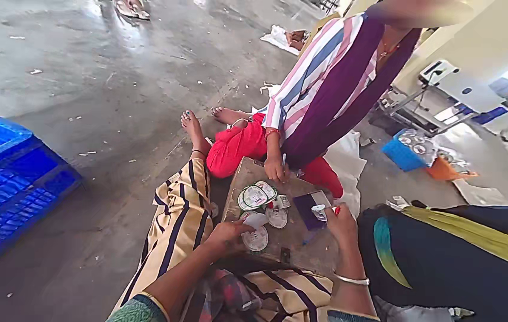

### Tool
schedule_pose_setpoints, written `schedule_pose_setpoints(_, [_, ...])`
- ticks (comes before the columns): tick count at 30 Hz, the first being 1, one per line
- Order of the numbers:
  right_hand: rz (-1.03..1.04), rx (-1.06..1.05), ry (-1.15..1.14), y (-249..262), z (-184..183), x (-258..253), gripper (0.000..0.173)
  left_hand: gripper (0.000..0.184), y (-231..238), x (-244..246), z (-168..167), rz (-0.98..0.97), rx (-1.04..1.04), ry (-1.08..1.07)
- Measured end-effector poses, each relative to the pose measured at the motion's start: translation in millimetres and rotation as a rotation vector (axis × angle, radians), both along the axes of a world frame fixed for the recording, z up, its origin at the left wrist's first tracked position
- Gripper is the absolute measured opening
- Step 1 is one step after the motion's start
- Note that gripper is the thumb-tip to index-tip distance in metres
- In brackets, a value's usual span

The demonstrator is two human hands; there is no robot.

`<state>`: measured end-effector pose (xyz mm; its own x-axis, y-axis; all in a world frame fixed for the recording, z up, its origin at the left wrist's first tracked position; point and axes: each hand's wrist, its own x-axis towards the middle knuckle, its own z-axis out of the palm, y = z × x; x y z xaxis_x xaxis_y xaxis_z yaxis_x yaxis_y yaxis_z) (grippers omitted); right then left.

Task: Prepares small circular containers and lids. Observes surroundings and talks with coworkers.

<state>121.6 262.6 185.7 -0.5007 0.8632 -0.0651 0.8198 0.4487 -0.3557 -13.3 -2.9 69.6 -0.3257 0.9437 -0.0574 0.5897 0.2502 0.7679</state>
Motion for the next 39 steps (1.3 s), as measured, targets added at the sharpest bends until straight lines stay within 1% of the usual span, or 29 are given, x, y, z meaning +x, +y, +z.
schedule_pose_setpoints(3, [-0.037, -0.03, -0.072, 29, -11, -13, 0.048, 0.048, 1, 0, 3, -0.016, -0.03, 0.019])
schedule_pose_setpoints(5, [-0.011, -0.045, -0.117, 35, -27, -23, 0.051, 0.046, 2, 0, 2, -0.034, -0.051, 0.046])
schedule_pose_setpoints(7, [-0.007, -0.034, -0.202, 33, -40, -33, 0.052, 0.042, 3, 0, -2, -0.048, -0.015, 0.083])
schedule_pose_setpoints(9, [-0.014, -0.05, -0.292, 33, -37, -39, 0.052, 0.042, 3, -1, -2, -0.084, -0.005, 0.119])
schedule_pose_setpoints(10, [-0.013, -0.062, -0.299, 36, -36, -37, 0.052, 0.044, 4, 0, 1, -0.105, -0.026, 0.126])
schedule_pose_setpoints(11, [-0.015, -0.063, -0.262, 37, -34, -33, 0.053, 0.046, 4, 0, 4, -0.123, -0.057, 0.128])
schedule_pose_setpoints(12, [-0.027, -0.055, -0.169, 36, -33, -26, 0.053, 0.047, 5, 0, 8, -0.136, -0.086, 0.136])
schedule_pose_setpoints(14, [-0.07, -0.052, 0.167, 25, -33, -11, 0.05, 0.048, 6, -2, 11, -0.139, -0.106, 0.141])
schedule_pose_setpoints(15, [-0.098, -0.101, 0.365, 11, -35, -3, 0.044, 0.047, 6, -1, 10, -0.131, -0.1, 0.132])
schedule_pose_setpoints(16, [-0.14, -0.187, 0.535, -10, -39, 4, 0.037, 0.047, 4, 1, 7, -0.126, -0.083, 0.119])
schedule_pose_setpoints(18, [-0.247, -0.477, 0.775, -57, -45, 13, 0.024, 0.047, 2, 0, 2, -0.101, -0.027, 0.105])
schedule_pose_setpoints(19, [-0.319, -0.641, 0.85, -77, -49, 14, 0.02, 0.047, 2, 0, 0, -0.089, 0.0, 0.107])
schedule_pose_setpoints(20, [-0.379, -0.782, 0.901, -92, -54, 14, 0.021, 0.047, 2, -1, -1, -0.082, 0.013, 0.11])
schedule_pose_setpoints(21, [-0.422, -0.887, 0.93, -103, -59, 15, 0.023, 0.048, 2, 0, 0, -0.078, 0.016, 0.109])
schedule_pose_setpoints(22, [-0.458, -0.946, 0.955, -109, -65, 15, 0.027, 0.05, 2, 0, 1, -0.076, 0.006, 0.101])
schedule_pose_setpoints(24, [-0.469, -0.993, 1.001, -115, -73, 16, 0.032, 0.053, 2, 1, 4, -0.073, -0.029, 0.086])
schedule_pose_setpoints(29, [-0.439, -1.018, 1.023, -122, -70, 12, 0.03, 0.054, 4, 2, 4, -0.045, -0.051, 0.083])
schedule_pose_setpoints(32, [-0.421, -1.04, 1.034, -123, -71, 10, 0.032, 0.055, 4, 2, 7, -0.039, -0.084, 0.056])
schedule_pose_setpoints(37, [-0.467, -1.057, 1.097, -125, -73, 0, 0.035, 0.057, 3, 2, 4, -0.033, -0.058, 0.068])
schedule_pose_setpoints(38, [-0.456, -1.059, 1.104, -125, -73, -2, 0.034, 0.054, 3, 2, 2, -0.028, -0.036, 0.067])
schedule_pose_setpoints(39, [-0.441, -1.057, 1.103, -125, -71, -4, 0.034, 0.048, 2, 2, 0, -0.019, 0.0, 0.063])
